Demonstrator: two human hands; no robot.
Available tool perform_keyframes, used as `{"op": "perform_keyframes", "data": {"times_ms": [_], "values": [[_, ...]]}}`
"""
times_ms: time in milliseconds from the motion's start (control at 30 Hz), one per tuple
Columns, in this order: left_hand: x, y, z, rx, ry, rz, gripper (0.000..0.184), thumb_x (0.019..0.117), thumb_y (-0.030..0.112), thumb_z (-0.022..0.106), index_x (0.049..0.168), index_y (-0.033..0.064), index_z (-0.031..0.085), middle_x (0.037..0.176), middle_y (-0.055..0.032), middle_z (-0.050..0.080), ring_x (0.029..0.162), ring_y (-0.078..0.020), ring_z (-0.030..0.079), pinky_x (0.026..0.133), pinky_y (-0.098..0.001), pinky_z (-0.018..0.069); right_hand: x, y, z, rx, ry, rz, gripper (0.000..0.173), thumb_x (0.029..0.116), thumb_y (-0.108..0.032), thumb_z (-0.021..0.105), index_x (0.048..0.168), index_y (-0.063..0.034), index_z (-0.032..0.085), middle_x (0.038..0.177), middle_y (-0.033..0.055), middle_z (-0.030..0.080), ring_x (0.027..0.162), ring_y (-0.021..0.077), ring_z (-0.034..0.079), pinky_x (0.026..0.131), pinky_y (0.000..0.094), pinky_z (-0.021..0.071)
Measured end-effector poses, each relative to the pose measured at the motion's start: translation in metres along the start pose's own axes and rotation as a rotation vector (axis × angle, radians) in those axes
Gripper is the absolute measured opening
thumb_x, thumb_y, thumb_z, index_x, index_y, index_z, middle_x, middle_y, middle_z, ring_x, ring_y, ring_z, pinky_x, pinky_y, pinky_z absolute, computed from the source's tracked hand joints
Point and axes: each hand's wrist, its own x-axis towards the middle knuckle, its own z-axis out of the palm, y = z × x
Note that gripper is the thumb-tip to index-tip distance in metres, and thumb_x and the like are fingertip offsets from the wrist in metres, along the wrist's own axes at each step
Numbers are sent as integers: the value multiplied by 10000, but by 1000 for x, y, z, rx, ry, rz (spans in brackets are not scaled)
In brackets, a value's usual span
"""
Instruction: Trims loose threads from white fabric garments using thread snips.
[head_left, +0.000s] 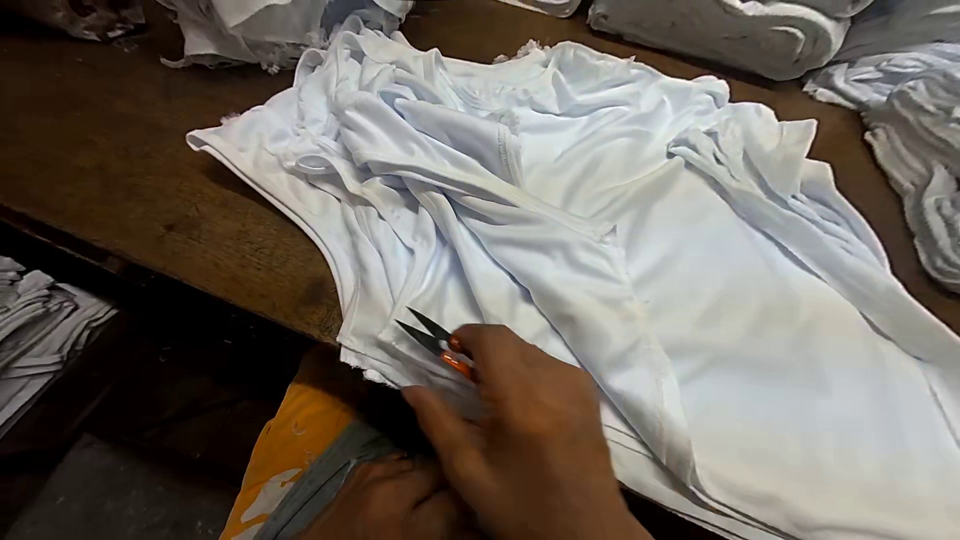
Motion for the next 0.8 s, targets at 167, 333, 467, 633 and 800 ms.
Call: {"op": "perform_keyframes", "data": {"times_ms": [167, 333, 467, 633, 800], "values": [[-5, -4, -4, 31, 62, -11, 174, 1024, 238, 611, 948, 102, 688, 900, -74, 682, 840, -199, 683, 727, -353, 571, 27, -15, 24, -92, -95, -7, 274, 902, -384, 702, 869, -115, 663, 690, -12, 563, 572, 145, 575, 460, 324, 432], [-11, -13, -8, -38, 44, -54, 184, 1031, 263, 610, 992, 120, 718, 900, -44, 663, 809, -171, 658, 680, -332, 549, 44, -1, 11, 276, -285, 245, 195, 987, -262, 663, 818, -165, 671, 580, -29, 546, 460, 111, 503, 400, 307, 395], [-14, -20, -19, -23, 176, -122, 176, 1015, 268, 638, 980, 123, 732, 895, -28, 678, 796, -140, 662, 673, -318, 561, 66, 34, -26, 609, -243, 421, 152, 991, -210, 666, 872, -127, 711, 590, -30, 556, 414, 57, 424, 379, 221, 364], [-7, -25, -39, -13, 462, -189, 147, 961, 270, 707, 889, 150, 753, 888, 40, 694, 795, -66, 666, 690, -254, 589, 73, 79, -86, -158, 111, 323, 184, 976, -232, 659, 1029, -56, 644, 745, 99, 574, 562, 226, 510, 502, 444, 433], [6, -26, -41, -8, 528, -207, 68, 945, 213, 687, 973, 167, 729, 1001, 51, 659, 809, -38, 647, 678, -203, 587, 41, 30, -47, 58, -183, 42, 119, 868, -271, 709, 890, -167, 656, 590, -73, 517, 444, 57, 448, 389, 279, 390]]}}
